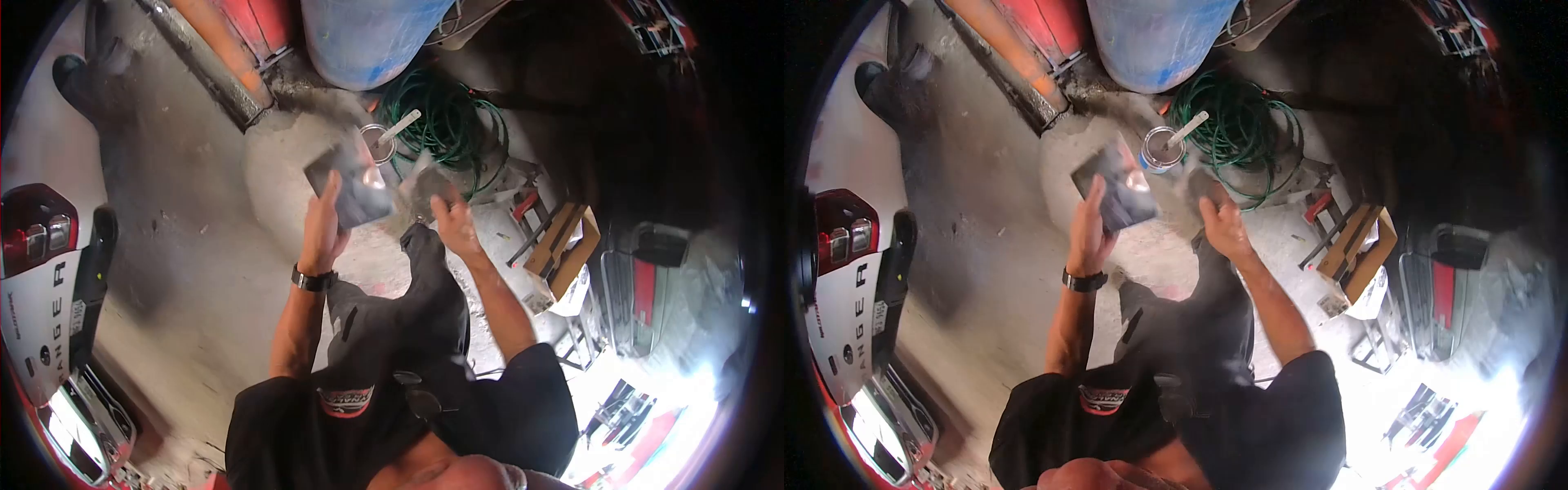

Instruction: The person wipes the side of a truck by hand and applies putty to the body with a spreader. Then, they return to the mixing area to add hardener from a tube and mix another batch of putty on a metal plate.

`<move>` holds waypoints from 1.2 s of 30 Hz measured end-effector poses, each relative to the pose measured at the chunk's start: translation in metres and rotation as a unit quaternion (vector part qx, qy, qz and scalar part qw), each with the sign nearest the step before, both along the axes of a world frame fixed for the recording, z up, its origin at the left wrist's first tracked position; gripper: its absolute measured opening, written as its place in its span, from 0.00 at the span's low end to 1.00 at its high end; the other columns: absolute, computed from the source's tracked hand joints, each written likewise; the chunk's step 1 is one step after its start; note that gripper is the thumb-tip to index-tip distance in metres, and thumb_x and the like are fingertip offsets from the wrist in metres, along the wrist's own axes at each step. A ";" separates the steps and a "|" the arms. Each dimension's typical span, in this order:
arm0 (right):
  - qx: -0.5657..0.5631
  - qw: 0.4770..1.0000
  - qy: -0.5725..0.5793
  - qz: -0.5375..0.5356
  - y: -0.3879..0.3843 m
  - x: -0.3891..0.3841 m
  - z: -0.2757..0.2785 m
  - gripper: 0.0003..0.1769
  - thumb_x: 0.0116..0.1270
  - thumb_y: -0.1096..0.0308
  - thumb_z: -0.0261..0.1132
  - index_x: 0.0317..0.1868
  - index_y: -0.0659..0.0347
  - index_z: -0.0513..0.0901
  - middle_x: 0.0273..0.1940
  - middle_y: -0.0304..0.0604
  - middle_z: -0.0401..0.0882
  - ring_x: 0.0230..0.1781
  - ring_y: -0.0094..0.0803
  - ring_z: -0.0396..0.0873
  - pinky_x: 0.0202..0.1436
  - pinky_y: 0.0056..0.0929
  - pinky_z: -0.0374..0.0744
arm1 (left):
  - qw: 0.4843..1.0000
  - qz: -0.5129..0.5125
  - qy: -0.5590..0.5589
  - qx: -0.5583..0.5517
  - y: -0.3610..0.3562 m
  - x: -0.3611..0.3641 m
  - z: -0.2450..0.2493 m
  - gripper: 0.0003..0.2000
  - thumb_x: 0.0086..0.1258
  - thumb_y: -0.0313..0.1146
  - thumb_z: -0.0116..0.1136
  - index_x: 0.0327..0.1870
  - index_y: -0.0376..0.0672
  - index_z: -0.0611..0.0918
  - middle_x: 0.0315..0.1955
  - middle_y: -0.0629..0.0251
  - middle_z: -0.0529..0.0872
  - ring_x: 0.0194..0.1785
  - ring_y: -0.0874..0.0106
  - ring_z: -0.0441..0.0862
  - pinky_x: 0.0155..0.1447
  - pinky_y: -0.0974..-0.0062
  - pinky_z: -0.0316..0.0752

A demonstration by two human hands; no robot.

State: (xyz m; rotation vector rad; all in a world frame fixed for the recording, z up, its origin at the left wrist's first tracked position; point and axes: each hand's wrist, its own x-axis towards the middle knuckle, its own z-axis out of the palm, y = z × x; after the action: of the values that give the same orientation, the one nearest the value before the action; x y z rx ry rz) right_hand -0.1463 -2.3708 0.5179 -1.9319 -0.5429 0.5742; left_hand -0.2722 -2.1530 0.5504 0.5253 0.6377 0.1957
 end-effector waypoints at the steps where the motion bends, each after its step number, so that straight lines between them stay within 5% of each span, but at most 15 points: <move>1: 0.092 0.981 0.149 -0.089 0.007 0.008 -0.014 0.22 0.75 0.63 0.55 0.66 0.61 0.72 0.62 0.50 0.75 0.63 0.39 0.74 0.69 0.34 0.68 | 0.998 -0.049 0.040 -0.019 -0.001 -0.002 -0.024 0.15 0.77 0.43 0.54 0.48 0.38 0.81 0.37 0.69 0.86 0.36 0.76 0.84 0.40 0.74 0.81; 3: 0.258 0.826 0.424 -0.267 0.037 0.011 -0.047 0.24 0.77 0.58 0.54 0.66 0.62 0.71 0.62 0.49 0.75 0.62 0.36 0.74 0.69 0.34 0.68 | 0.993 -0.067 0.092 -0.036 -0.030 -0.006 -0.080 0.18 0.76 0.48 0.55 0.47 0.38 0.81 0.33 0.70 0.85 0.31 0.77 0.83 0.34 0.75 0.79; 6: 0.206 0.885 0.397 -0.128 0.051 0.006 -0.134 0.29 0.77 0.49 0.53 0.68 0.61 0.69 0.63 0.45 0.73 0.63 0.34 0.72 0.67 0.34 0.69 | 0.989 -0.023 0.126 -0.067 -0.053 -0.010 -0.146 0.18 0.75 0.46 0.58 0.50 0.39 0.81 0.37 0.68 0.86 0.36 0.76 0.85 0.39 0.75 0.81; 8: 0.214 0.862 0.456 -0.056 0.054 0.022 -0.182 0.30 0.79 0.46 0.49 0.67 0.62 0.71 0.62 0.44 0.74 0.62 0.31 0.71 0.65 0.32 0.70 | 0.985 0.079 0.123 -0.090 -0.053 0.004 -0.158 0.17 0.74 0.45 0.59 0.51 0.40 0.80 0.39 0.67 0.86 0.38 0.75 0.85 0.42 0.74 0.82; 9: 0.159 0.856 0.486 -0.077 0.060 0.050 -0.179 0.31 0.76 0.42 0.52 0.62 0.62 0.74 0.58 0.44 0.76 0.57 0.31 0.75 0.60 0.35 0.75 | 0.985 0.081 0.129 -0.087 -0.046 0.004 -0.178 0.17 0.73 0.45 0.60 0.51 0.40 0.80 0.40 0.66 0.86 0.39 0.75 0.85 0.42 0.74 0.82; 11: 0.081 0.870 0.458 -0.162 0.053 0.111 -0.266 0.36 0.69 0.36 0.58 0.60 0.62 0.72 0.52 0.48 0.76 0.52 0.41 0.78 0.57 0.47 0.78 | 0.983 0.087 0.138 -0.079 -0.020 -0.007 -0.224 0.17 0.73 0.44 0.61 0.52 0.40 0.80 0.42 0.65 0.86 0.40 0.74 0.85 0.44 0.73 0.82; 13: 0.082 0.846 0.447 -0.277 0.051 0.167 -0.337 0.35 0.66 0.38 0.65 0.54 0.63 0.73 0.47 0.48 0.75 0.47 0.42 0.78 0.51 0.46 0.81 | 0.982 0.110 0.147 -0.046 0.005 -0.010 -0.254 0.18 0.72 0.43 0.62 0.52 0.38 0.79 0.43 0.66 0.85 0.41 0.74 0.85 0.43 0.73 0.83; 15: 0.055 0.846 0.423 -0.320 0.057 0.214 -0.381 0.36 0.64 0.43 0.69 0.59 0.64 0.71 0.50 0.50 0.76 0.43 0.38 0.78 0.50 0.45 0.81 | 0.980 0.111 0.160 -0.030 0.032 -0.010 -0.270 0.17 0.71 0.42 0.62 0.51 0.38 0.79 0.42 0.66 0.85 0.41 0.75 0.85 0.43 0.74 0.83; 21: -0.043 0.949 0.274 -0.148 0.108 0.259 -0.408 0.25 0.67 0.48 0.67 0.53 0.59 0.80 0.48 0.45 0.84 0.31 0.33 0.79 0.35 0.42 0.83 | 0.969 0.117 0.215 0.033 0.064 -0.001 -0.314 0.16 0.70 0.41 0.64 0.48 0.39 0.78 0.40 0.67 0.85 0.40 0.75 0.85 0.42 0.71 0.83; 23: -0.163 0.984 0.069 -0.027 0.126 0.237 -0.405 0.16 0.69 0.59 0.61 0.49 0.61 0.83 0.40 0.49 0.86 0.34 0.39 0.84 0.33 0.40 0.83 | 0.978 0.098 0.184 0.031 0.068 -0.001 -0.337 0.17 0.70 0.42 0.64 0.49 0.39 0.78 0.40 0.67 0.85 0.40 0.75 0.84 0.42 0.70 0.83; 25: -0.264 0.951 -0.142 0.073 0.135 0.215 -0.410 0.16 0.69 0.63 0.59 0.51 0.62 0.83 0.39 0.56 0.86 0.35 0.45 0.85 0.35 0.40 0.82 | 0.981 0.091 0.168 0.027 0.067 0.004 -0.345 0.17 0.70 0.42 0.64 0.49 0.38 0.78 0.40 0.67 0.84 0.39 0.75 0.84 0.42 0.70 0.83; 28: -0.103 0.982 -0.155 0.018 0.130 0.183 -0.378 0.17 0.68 0.67 0.55 0.52 0.63 0.83 0.37 0.62 0.83 0.33 0.56 0.84 0.36 0.43 0.82 | 0.980 0.100 0.169 0.025 0.061 0.021 -0.340 0.17 0.71 0.42 0.63 0.48 0.39 0.78 0.40 0.67 0.84 0.39 0.75 0.84 0.43 0.71 0.82; 31: -0.101 0.993 -0.053 -0.002 0.094 0.191 -0.363 0.17 0.67 0.69 0.56 0.54 0.64 0.81 0.36 0.57 0.85 0.32 0.46 0.86 0.37 0.38 0.82 | 0.977 0.116 0.177 0.035 0.060 0.029 -0.340 0.17 0.71 0.42 0.63 0.48 0.38 0.78 0.40 0.67 0.84 0.39 0.75 0.84 0.44 0.71 0.82; 33: -0.054 0.997 0.027 -0.039 0.067 0.184 -0.311 0.18 0.71 0.71 0.55 0.59 0.64 0.79 0.35 0.47 0.86 0.33 0.26 0.85 0.38 0.24 0.84 | 0.975 0.133 0.174 0.035 0.059 0.039 -0.347 0.17 0.70 0.42 0.63 0.49 0.38 0.78 0.41 0.67 0.84 0.40 0.75 0.83 0.44 0.70 0.82; 36: -0.004 0.997 0.028 -0.075 0.028 0.176 -0.251 0.18 0.73 0.72 0.53 0.60 0.68 0.77 0.40 0.49 0.86 0.34 0.30 0.86 0.39 0.26 0.85 | 0.981 0.131 0.137 0.046 0.061 0.054 -0.352 0.18 0.71 0.42 0.63 0.50 0.38 0.78 0.42 0.67 0.84 0.41 0.75 0.83 0.46 0.70 0.81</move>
State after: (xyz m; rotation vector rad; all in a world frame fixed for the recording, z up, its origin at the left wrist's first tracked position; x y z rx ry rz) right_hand 0.0297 -2.3430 0.2667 -1.9391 -0.3569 0.5317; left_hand -0.2182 -2.0924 0.1983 0.5609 0.9704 0.4068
